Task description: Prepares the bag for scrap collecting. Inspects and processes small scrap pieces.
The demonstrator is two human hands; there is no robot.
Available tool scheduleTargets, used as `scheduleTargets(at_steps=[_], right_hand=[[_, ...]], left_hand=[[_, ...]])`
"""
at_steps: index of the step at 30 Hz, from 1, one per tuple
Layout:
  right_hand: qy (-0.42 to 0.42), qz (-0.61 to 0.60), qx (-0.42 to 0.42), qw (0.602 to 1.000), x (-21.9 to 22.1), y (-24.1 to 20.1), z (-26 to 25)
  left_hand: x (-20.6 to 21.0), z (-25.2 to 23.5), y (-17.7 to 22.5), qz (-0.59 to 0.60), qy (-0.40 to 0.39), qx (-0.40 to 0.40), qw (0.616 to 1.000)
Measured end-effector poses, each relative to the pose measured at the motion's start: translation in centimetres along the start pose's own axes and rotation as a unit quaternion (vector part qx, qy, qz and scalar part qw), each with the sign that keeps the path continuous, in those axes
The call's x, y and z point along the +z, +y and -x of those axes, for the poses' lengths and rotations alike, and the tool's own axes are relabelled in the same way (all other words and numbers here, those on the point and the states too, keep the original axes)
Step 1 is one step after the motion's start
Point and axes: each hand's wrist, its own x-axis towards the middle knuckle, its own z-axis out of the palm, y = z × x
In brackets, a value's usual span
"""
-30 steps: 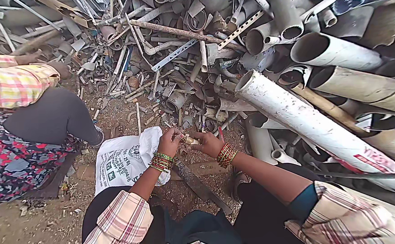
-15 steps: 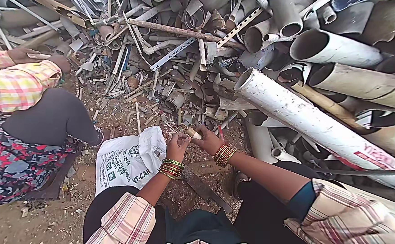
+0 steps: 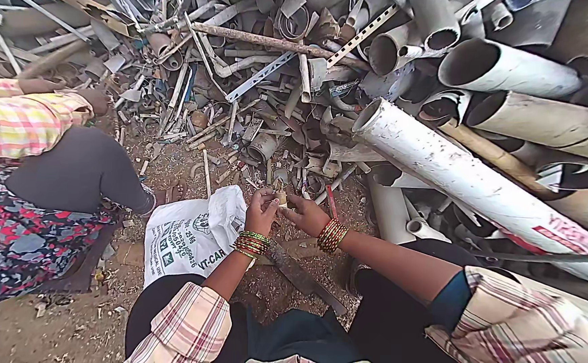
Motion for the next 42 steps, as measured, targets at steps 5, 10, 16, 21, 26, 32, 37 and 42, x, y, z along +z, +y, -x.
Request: scheduleTargets(at_steps=[5,10,16,21,26,32,37,42], right_hand=[[0.027,0.001,0.042,0.999,-0.3,-0.4,-0.1],[0.026,0.04,0.047,0.998,-0.4,-0.3,-0.2],[0.03,0.051,0.051,0.997,-0.2,-0.2,-0.2],[0.035,0.064,0.053,0.996,-0.2,-0.1,-0.2],[0.038,0.078,0.041,0.995,0.1,-0.4,-0.1],[0.006,0.007,0.014,1.0,-0.3,-0.3,0.0],[-0.066,-0.149,0.035,0.986,-1.2,-0.7,0.5],[-0.125,-0.191,-0.001,0.974,-2.7,0.4,0.4]], left_hand=[[0.0,0.1,0.0,-0.02,-0.012,0.003,1.0],[0.2,0.0,-0.5,-0.076,-0.021,0.025,0.997],[0.6,0.4,0.0,-0.066,0.015,-0.005,0.998],[0.8,0.3,-0.3,-0.048,0.026,-0.001,0.999],[0.7,0.2,-0.1,-0.039,0.015,-0.017,0.999],[0.4,-0.5,-0.1,0.066,0.032,-0.064,0.995],[0.3,-0.8,0.3,0.173,0.065,-0.111,0.976],[0.1,-0.7,1.2,0.217,0.089,-0.139,0.962]])
